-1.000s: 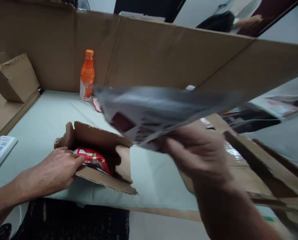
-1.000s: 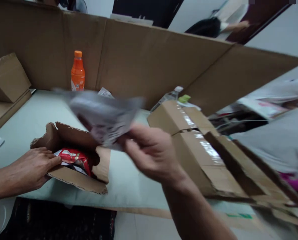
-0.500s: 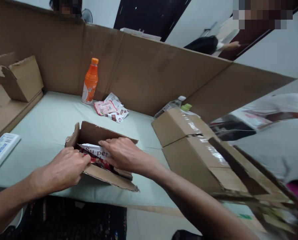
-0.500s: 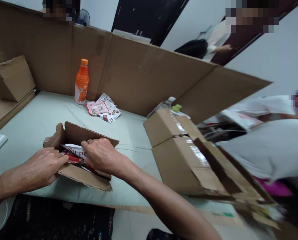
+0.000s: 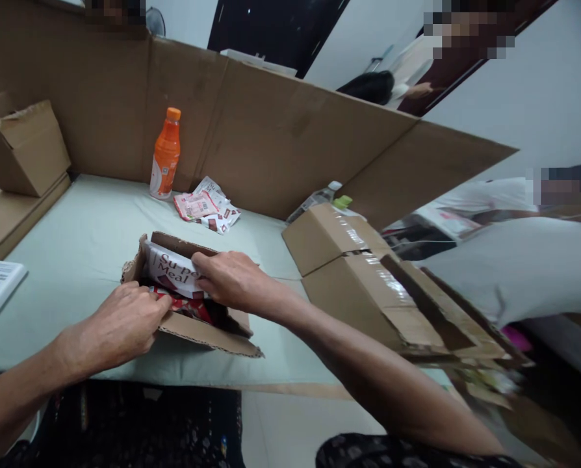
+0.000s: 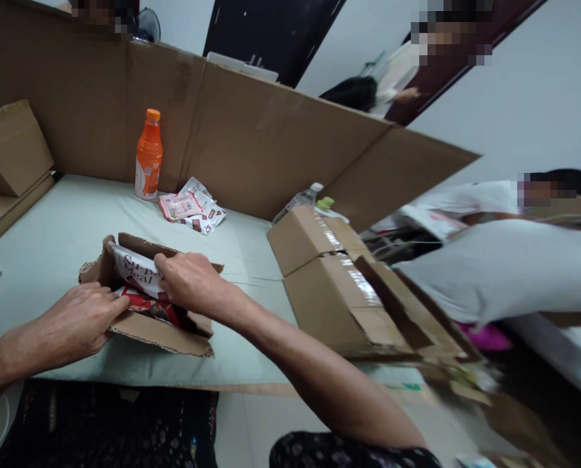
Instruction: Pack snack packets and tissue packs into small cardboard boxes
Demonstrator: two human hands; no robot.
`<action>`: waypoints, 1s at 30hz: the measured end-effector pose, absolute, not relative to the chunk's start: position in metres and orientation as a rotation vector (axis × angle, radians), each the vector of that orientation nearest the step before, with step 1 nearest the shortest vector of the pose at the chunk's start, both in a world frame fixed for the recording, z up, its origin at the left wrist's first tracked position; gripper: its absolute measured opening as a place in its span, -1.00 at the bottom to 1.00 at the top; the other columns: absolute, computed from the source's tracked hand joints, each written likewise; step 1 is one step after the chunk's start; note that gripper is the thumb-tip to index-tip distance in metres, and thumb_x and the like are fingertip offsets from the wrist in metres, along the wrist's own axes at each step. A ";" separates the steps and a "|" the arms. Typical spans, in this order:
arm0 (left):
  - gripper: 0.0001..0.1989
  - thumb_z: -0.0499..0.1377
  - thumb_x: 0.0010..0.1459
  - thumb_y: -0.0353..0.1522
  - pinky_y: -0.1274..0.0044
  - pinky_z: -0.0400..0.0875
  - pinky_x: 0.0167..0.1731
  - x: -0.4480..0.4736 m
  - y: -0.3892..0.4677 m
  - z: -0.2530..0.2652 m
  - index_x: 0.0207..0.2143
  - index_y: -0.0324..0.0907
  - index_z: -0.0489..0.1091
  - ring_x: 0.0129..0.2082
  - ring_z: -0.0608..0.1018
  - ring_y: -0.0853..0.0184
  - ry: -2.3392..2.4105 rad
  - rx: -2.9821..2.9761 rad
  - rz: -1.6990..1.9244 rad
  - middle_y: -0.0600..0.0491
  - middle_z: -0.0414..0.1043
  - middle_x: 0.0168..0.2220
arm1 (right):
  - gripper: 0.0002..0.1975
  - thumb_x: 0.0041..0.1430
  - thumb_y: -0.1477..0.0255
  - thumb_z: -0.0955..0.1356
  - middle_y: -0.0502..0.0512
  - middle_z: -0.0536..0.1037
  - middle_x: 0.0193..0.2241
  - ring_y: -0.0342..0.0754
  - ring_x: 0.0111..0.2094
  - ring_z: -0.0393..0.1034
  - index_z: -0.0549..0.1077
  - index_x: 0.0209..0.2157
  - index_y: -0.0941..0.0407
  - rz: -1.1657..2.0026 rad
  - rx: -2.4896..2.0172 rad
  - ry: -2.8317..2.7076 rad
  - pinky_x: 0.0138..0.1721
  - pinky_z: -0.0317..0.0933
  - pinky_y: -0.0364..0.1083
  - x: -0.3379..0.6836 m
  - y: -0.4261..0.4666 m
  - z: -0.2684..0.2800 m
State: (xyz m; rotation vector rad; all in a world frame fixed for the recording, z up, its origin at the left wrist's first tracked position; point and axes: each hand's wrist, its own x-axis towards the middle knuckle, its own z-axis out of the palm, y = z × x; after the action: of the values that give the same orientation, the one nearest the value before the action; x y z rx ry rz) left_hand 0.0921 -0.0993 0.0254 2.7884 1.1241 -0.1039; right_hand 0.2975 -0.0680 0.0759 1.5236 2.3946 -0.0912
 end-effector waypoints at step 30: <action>-0.76 0.08 -0.03 -0.59 0.35 0.49 -0.28 0.092 -0.098 0.026 -0.35 -0.18 0.44 -0.36 0.64 0.10 1.124 2.841 -0.017 -0.09 0.60 -0.39 | -0.75 0.37 0.57 0.24 0.34 0.69 -0.21 0.13 -0.15 0.63 0.53 -0.06 0.20 0.024 1.348 2.413 -0.27 0.32 -0.06 0.291 -0.055 0.022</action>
State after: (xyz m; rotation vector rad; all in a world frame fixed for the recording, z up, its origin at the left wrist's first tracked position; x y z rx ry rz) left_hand 0.0921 -0.0981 0.0259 2.8414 1.1244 -0.0174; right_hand 0.2912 -0.0552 0.0225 1.3483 2.4127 0.0235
